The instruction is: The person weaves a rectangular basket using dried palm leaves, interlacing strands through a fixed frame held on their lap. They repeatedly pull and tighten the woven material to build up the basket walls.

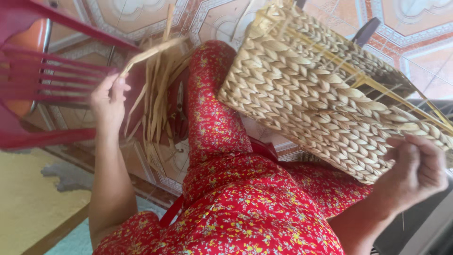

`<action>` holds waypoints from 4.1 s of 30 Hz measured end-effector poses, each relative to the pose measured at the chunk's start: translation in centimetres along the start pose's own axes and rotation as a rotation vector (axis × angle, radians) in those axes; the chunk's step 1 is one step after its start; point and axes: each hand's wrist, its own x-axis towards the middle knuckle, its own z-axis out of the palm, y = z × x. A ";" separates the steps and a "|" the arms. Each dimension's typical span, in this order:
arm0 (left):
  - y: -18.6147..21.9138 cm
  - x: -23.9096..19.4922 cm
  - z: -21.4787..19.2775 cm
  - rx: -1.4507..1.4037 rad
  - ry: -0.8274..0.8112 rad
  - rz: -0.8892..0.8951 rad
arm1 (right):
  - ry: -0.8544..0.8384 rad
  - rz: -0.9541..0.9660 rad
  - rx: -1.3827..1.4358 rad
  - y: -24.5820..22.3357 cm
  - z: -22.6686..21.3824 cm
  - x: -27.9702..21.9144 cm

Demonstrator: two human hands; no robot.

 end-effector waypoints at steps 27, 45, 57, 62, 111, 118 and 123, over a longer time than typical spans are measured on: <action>27.3 2.2 14.2 0.443 -0.415 1.147 | -0.135 0.073 0.445 1.8 4.6 0.6; 32.7 -7.5 31.2 -0.335 -0.828 1.048 | 0.073 -0.018 -0.150 -0.5 -2.0 3.2; 33.2 -8.5 33.5 -0.251 -0.734 0.800 | 0.088 -0.203 -0.346 -0.3 0.5 3.7; 33.4 -8.5 33.7 -0.204 -0.771 0.815 | 0.118 -0.197 -0.327 0.2 0.5 2.3; 31.7 -6.8 36.4 -0.028 -0.757 0.859 | -0.234 -0.179 -0.450 -0.8 0.5 7.0; 30.3 -8.9 32.1 -0.287 -0.543 1.187 | -0.291 -0.392 -0.502 0.0 0.6 7.3; 29.6 -7.1 31.3 0.057 -0.461 1.044 | -0.424 -0.411 -0.560 0.4 0.0 7.0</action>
